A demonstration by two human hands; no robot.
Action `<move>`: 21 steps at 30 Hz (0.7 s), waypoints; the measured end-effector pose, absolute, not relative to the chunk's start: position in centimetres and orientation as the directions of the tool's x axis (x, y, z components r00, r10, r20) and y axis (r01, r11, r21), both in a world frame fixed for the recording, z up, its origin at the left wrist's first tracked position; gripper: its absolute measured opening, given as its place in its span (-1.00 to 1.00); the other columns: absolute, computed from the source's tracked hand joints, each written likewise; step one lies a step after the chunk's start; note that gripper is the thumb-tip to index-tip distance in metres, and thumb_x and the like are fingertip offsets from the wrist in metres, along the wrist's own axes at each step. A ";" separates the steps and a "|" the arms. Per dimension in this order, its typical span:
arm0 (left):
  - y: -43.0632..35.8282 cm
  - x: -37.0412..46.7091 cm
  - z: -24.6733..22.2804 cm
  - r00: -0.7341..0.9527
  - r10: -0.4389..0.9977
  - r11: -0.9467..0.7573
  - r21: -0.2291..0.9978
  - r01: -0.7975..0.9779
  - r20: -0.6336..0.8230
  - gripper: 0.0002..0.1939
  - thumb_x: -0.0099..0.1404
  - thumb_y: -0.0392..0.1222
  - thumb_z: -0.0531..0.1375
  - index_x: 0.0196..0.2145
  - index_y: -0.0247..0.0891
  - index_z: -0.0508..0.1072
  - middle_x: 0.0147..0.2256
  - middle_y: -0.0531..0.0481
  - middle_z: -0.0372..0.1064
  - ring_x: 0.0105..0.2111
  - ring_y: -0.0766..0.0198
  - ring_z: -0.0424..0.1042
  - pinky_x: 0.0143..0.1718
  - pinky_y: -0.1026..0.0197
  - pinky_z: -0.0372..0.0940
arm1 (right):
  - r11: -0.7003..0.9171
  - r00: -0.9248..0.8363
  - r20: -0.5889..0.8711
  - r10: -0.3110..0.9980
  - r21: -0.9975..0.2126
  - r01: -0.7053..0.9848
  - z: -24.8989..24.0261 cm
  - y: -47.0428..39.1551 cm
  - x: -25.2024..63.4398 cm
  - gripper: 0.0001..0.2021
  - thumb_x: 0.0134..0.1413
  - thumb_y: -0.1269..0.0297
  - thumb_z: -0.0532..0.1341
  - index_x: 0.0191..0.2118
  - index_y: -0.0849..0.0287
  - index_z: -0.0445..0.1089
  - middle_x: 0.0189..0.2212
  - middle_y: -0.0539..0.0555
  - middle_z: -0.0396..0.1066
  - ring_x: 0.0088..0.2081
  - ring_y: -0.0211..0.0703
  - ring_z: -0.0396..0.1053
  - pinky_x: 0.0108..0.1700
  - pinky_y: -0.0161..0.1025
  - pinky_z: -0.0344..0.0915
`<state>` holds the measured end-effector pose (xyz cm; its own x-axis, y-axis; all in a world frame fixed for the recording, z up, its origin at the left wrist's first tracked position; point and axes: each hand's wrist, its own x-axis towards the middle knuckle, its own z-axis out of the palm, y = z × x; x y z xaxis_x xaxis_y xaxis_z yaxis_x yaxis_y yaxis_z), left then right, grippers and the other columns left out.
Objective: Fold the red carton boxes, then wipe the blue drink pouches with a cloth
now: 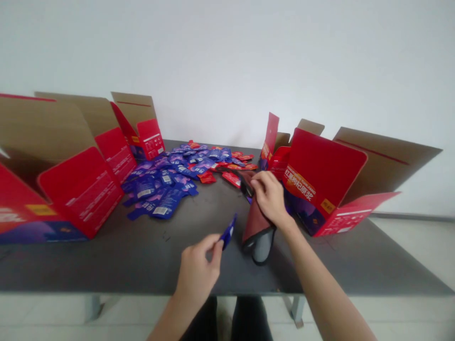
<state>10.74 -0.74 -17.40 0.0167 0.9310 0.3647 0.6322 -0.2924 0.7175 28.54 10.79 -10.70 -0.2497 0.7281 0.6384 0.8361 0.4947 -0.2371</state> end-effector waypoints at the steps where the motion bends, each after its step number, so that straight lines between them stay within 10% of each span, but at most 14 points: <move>1: -0.8 10.4 -17.4 -0.078 0.948 -0.218 0.805 0.551 0.310 -0.80 0.26 -0.19 0.03 -0.24 -0.26 0.41 -0.39 -0.04 0.51 -0.37 0.22 0.49 -0.34 0.26 0.35 | 0.515 -0.160 0.725 0.670 -0.298 0.803 -9.8 10.1 29.3 -0.83 0.21 0.29 -0.07 -0.33 0.14 0.21 -0.32 0.06 0.27 -0.25 -0.19 0.25 -0.21 -0.28 0.16; 4: -1.6 9.7 -17.8 -0.231 0.941 -0.063 0.798 0.600 0.248 -0.65 0.22 -0.15 0.10 -0.04 -0.30 0.27 -0.37 -0.07 0.51 -0.35 0.14 0.49 -0.28 0.13 0.36 | 0.559 -0.036 0.807 0.590 -0.376 0.739 -8.3 8.4 31.0 -0.87 0.16 0.33 0.01 -0.41 0.13 0.20 -0.41 0.02 0.25 -0.31 -0.19 0.24 -0.25 -0.28 0.15; 11: -2.9 9.3 -18.1 0.174 0.815 -0.199 -0.015 0.980 0.552 -0.65 0.21 -0.29 0.12 -0.01 -0.24 0.35 -0.01 -0.25 0.31 0.07 -0.14 0.19 0.02 -0.23 0.10 | 0.631 -0.174 0.725 0.667 -0.424 0.650 -9.7 6.6 30.4 -0.85 0.18 0.34 0.01 -0.40 0.14 0.23 -0.38 0.01 0.25 -0.31 -0.24 0.24 -0.23 -0.32 0.14; 21: -1.1 8.7 -19.5 0.511 0.815 -0.486 -0.158 0.860 0.275 -0.63 0.15 -0.56 0.01 -0.17 -0.37 0.46 -0.23 -0.16 0.48 -0.19 0.14 0.46 -0.06 0.08 0.32 | 0.824 -0.788 0.256 0.559 -0.073 0.561 -14.2 4.6 23.9 -0.86 0.20 0.30 0.00 -0.31 0.09 0.27 -0.34 -0.03 0.27 -0.35 -0.30 0.25 -0.38 -0.35 0.05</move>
<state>8.72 -1.06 -19.54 0.5107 0.8146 0.2749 0.8598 -0.4857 -0.1577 23.91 4.61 -14.15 -0.7884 0.5594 0.2561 0.5611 0.8245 -0.0734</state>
